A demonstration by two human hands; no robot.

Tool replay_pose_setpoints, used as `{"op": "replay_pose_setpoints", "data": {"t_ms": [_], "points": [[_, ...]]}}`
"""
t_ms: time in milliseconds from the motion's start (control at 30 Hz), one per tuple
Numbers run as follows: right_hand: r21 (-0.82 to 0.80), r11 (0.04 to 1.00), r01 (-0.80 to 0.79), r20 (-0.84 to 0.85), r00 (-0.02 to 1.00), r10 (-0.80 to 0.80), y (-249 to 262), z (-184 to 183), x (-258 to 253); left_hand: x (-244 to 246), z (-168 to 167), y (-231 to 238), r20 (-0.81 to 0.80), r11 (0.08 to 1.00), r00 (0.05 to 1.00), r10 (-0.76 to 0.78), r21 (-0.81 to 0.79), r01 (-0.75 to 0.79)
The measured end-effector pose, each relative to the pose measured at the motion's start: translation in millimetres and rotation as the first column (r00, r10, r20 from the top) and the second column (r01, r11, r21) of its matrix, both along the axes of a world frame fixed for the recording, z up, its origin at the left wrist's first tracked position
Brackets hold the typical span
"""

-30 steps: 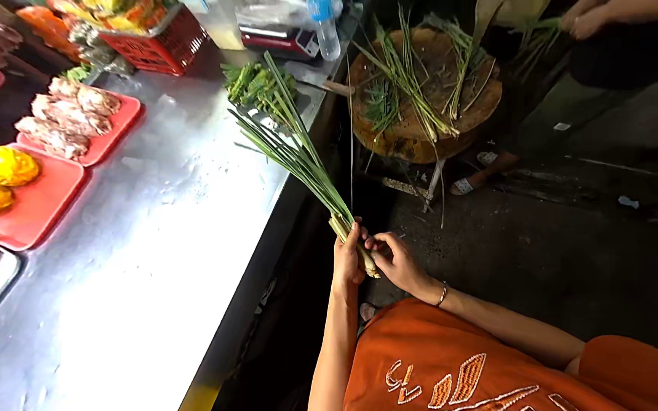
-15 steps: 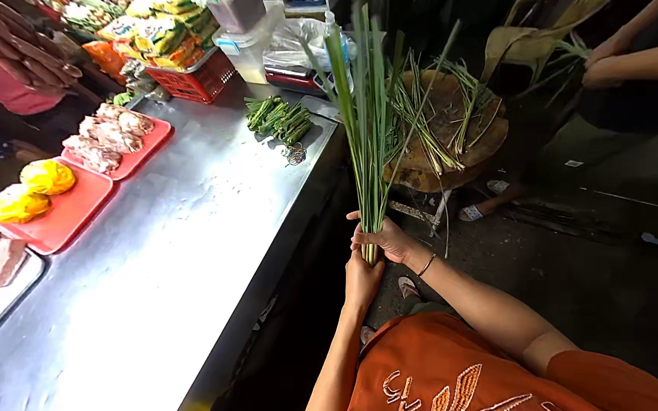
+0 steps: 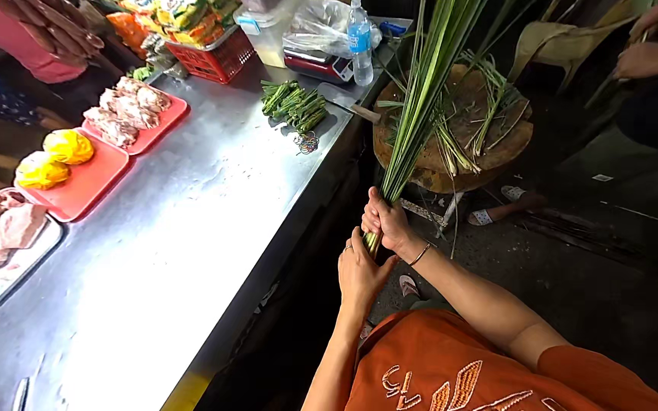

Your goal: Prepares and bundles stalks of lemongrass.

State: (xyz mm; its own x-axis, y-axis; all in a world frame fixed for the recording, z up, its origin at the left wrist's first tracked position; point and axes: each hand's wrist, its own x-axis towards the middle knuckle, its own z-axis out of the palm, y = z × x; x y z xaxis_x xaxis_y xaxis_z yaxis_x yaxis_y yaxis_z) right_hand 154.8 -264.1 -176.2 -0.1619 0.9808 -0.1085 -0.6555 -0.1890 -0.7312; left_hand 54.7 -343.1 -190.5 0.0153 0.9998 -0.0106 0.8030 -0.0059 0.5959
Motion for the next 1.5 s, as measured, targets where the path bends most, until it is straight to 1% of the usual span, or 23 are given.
{"op": "replay_pose_setpoints", "data": {"t_ms": [167,267,333,400,500,533,600,700,800,900,967,1033,1067,1100,1133,1167,1200,1233,1267,1300,1333,1433,1500], "points": [[-0.051,0.997,0.060,-0.045,0.997,-0.063,3.3,16.6,-0.8,14.1,-5.5,-1.6,-0.146,0.960,0.963,0.228,0.198,-0.197],[-0.029,0.994,0.102,-0.035,0.994,-0.103,-0.9,15.0,-3.6,10.5,-20.1,8.9,-0.165,0.927,0.955,0.247,0.329,-0.183],[-0.037,0.987,0.154,-0.007,0.988,-0.155,0.5,9.9,-8.7,5.4,-23.5,16.5,-0.162,0.948,0.963,0.216,0.270,-0.168],[-0.081,0.975,0.209,0.052,0.977,-0.205,5.2,-1.6,-13.7,-0.1,-27.5,26.0,-0.177,0.986,0.971,0.158,0.080,-0.146],[-0.186,0.947,0.264,0.167,0.958,-0.234,17.6,-31.3,-16.9,-4.3,-41.2,37.4,-0.206,0.977,0.977,0.047,-0.196,-0.088],[-0.225,0.934,0.279,0.197,0.951,-0.237,22.8,-39.0,-16.8,-4.5,-44.8,37.4,-0.212,0.977,0.977,0.016,-0.204,-0.060],[-0.275,0.914,0.299,0.231,0.943,-0.240,29.5,-44.8,-17.3,-2.1,-52.7,33.5,-0.157,0.998,0.987,0.012,-0.051,-0.021],[-0.285,0.917,0.278,0.273,0.941,-0.201,21.2,-40.3,-28.7,12.4,-50.6,31.6,-0.111,0.985,0.987,0.117,0.137,-0.101],[-0.297,0.925,0.238,0.288,0.946,-0.151,15.4,-29.0,-38.8,13.7,-47.0,36.5,-0.094,0.972,0.970,0.223,0.093,-0.215],[-0.272,0.962,-0.003,0.381,0.918,0.110,19.6,-27.5,-30.5,-3.5,-32.4,50.3,-0.024,0.965,0.974,0.224,-0.138,-0.225],[-0.285,0.934,-0.218,0.462,0.822,0.333,27.1,-27.5,-10.5,-24.0,-31.5,60.4,0.136,0.944,0.962,0.237,-0.265,-0.195],[-0.305,0.887,-0.347,0.590,0.663,0.462,32.8,-27.5,14.5,-43.3,-34.9,62.4,0.384,0.915,0.876,0.292,-0.379,-0.139],[-0.277,0.884,-0.377,0.696,0.556,0.455,33.0,-26.5,27.0,-50.3,-30.6,60.6,0.489,0.890,0.807,0.332,-0.445,-0.097],[-0.195,0.896,-0.400,0.827,0.424,0.369,31.4,-24.5,38.2,-56.3,-25.5,58.8,0.551,0.864,0.749,0.366,-0.500,-0.055],[-0.051,0.898,-0.436,0.946,0.268,0.184,27.8,-22.2,47.2,-61.1,-20.2,56.9,0.576,0.841,0.721,0.386,-0.541,-0.019],[0.130,0.852,-0.507,0.988,0.142,-0.066,23.0,-19.6,54.3,-64.8,-15.6,54.5,0.571,0.825,0.727,0.381,-0.565,0.012],[0.282,0.740,-0.611,0.947,0.055,-0.315,20.4,-17.5,59.6,-67.4,-12.3,52.1,0.549,0.819,0.761,0.346,-0.572,0.039],[0.374,0.589,-0.716,0.858,0.025,-0.513,21.2,-15.7,62.1,-69.2,-9.6,50.1,0.506,0.822,0.814,0.285,-0.566,0.064],[0.403,0.446,-0.799,0.773,0.035,-0.634,24.3,-13.9,61.5,-70.1,-6.6,48.8,0.440,0.830,0.875,0.204,-0.552,0.084],[0.375,0.348,-0.859,0.726,0.039,-0.686,27.8,-10.7,58.1,-70.1,-1.8,48.3,0.350,0.838,0.930,0.112,-0.536,0.101],[0.319,0.301,-0.899,0.714,0.019,-0.700,30.3,-5.6,52.9,-69.3,5.0,48.4,0.252,0.842,0.967,0.019,-0.526,0.121],[0.141,0.259,-0.956,0.768,-0.059,-0.638,40.9,10.7,38.2,-61.9,29.8,47.7,0.009,0.843,0.980,-0.197,-0.509,0.174],[0.029,0.241,-0.970,0.817,-0.116,-0.565,47.3,21.9,34.3,-58.1,43.0,43.7,-0.078,0.851,0.964,-0.255,-0.492,0.186]]}}
